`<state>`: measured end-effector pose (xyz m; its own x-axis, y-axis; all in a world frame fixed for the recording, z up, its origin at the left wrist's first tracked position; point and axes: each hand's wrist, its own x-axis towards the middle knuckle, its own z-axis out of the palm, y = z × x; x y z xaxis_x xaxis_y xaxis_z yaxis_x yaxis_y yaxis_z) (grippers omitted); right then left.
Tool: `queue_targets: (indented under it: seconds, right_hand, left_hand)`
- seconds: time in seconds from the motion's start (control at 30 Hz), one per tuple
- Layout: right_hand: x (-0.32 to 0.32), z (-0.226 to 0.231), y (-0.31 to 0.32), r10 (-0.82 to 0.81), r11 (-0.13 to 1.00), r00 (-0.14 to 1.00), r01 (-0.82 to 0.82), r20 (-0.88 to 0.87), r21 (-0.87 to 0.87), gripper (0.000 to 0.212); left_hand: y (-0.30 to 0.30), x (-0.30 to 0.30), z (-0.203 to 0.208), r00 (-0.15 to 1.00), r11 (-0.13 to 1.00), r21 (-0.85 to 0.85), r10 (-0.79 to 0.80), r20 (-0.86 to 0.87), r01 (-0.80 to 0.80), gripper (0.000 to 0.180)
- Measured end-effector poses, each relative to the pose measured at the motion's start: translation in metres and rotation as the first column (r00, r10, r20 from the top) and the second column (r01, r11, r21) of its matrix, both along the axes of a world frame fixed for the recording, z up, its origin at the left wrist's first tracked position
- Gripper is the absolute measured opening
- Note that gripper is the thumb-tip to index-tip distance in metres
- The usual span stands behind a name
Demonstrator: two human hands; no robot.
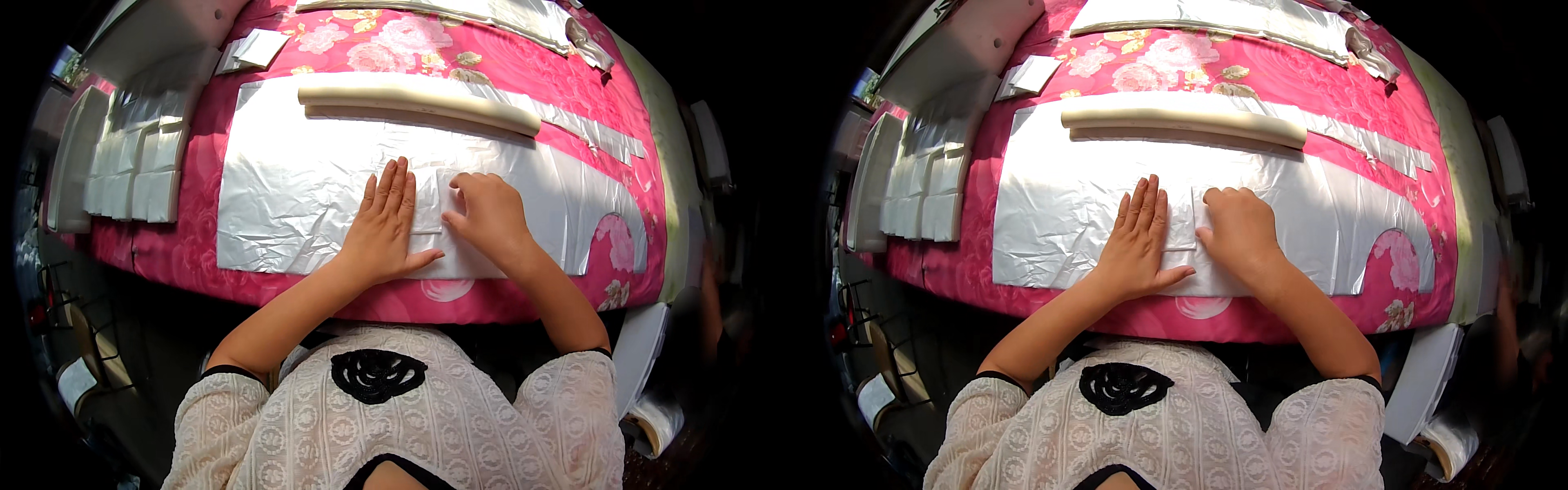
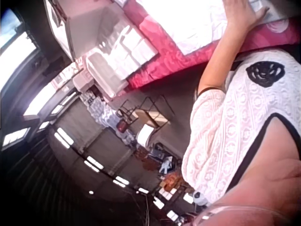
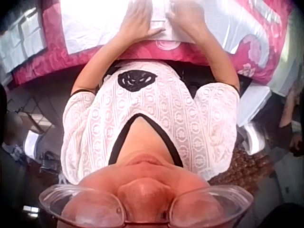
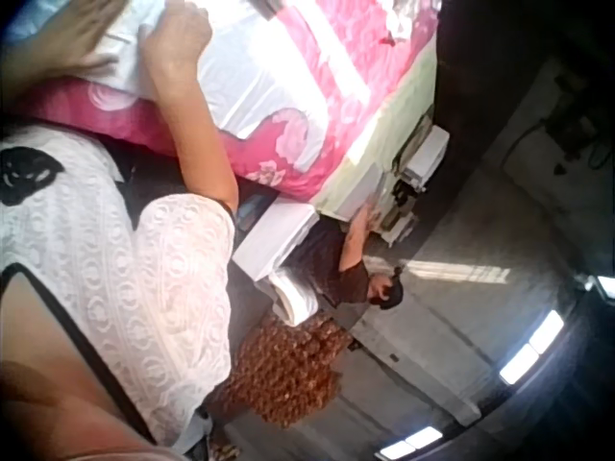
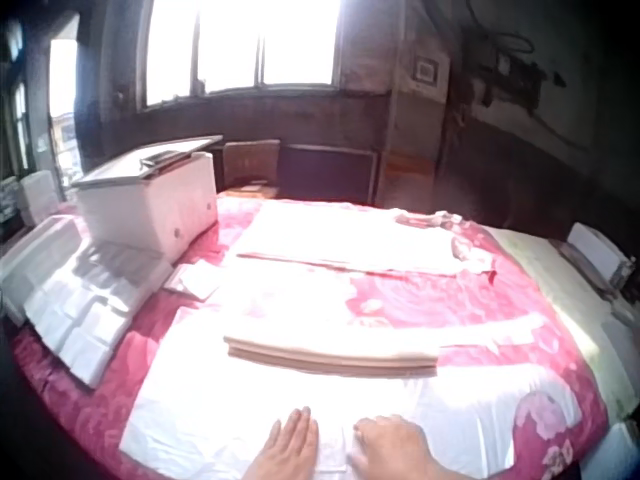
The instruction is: The person wraps small rectangular items in clear plastic film on a pink floral bedspread. They unroll the film, place an item on it, fold the film over, and smooth it down. The wrapped items are placed in a stack to the left.
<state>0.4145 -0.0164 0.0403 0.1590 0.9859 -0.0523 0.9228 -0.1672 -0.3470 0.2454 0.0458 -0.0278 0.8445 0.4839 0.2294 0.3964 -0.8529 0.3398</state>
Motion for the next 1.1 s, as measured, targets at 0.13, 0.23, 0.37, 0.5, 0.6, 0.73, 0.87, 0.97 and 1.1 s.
queue_targets:
  seconds: [0.13,0.23,0.37,0.5,0.6,0.73,0.87,0.97,1.1]
  right_hand:
    - [-0.01,-0.03,0.014,0.336,0.895,0.931,-0.362,0.14,0.26,0.053]
    - [-0.03,-0.054,0.024,0.381,0.901,0.923,-0.385,0.058,0.199,0.062]
    - [-0.08,-0.06,0.017,0.33,0.94,0.938,-0.317,-0.104,0.124,0.067]
    - [-0.15,-0.057,-0.008,0.51,0.853,0.767,-0.51,-0.39,0.111,0.063]
    - [-0.176,-0.052,-0.01,0.629,0.774,0.687,-0.598,-0.365,0.208,0.05]
    - [-0.146,-0.026,0.04,0.795,0.6,0.607,-0.783,-0.011,0.166,0.017]
    - [-0.112,0.003,0.105,0.699,0.715,0.673,-0.663,-0.243,0.223,0.01]
    - [-0.095,0.006,0.192,0.383,0.914,0.807,-0.26,-0.45,0.312,0.011]
    - [-0.065,-0.034,0.327,0.123,0.974,0.676,0.06,-0.727,0.221,0.019]
  left_hand:
    - [-0.004,-0.029,0.01,0.952,0.936,-0.351,0.122,0.28,-0.016,0.08]
    - [-0.019,-0.08,0.009,0.887,0.266,-0.948,0.375,0.27,0.176,0.03]
    - [-0.045,-0.143,0.031,0.869,-0.204,-0.96,0.42,-0.262,-0.191,0.024]
    - [-0.069,-0.174,0.015,0.726,-0.338,-0.936,0.617,-0.303,-0.103,0.024]
    - [-0.061,-0.179,0.011,0.738,-0.149,-0.97,0.629,-0.244,-0.194,0.016]
    - [-0.03,-0.181,0.055,0.825,0.417,-0.805,0.545,-0.151,-0.423,0.011]
    - [0.0,-0.187,0.06,0.742,0.696,-0.607,0.623,0.247,-0.383,0.035]
    - [0.006,-0.193,0.06,0.693,0.653,-0.672,0.662,0.284,-0.349,0.041]
    - [0.007,-0.182,0.062,0.767,0.677,-0.696,0.571,0.291,-0.239,0.038]
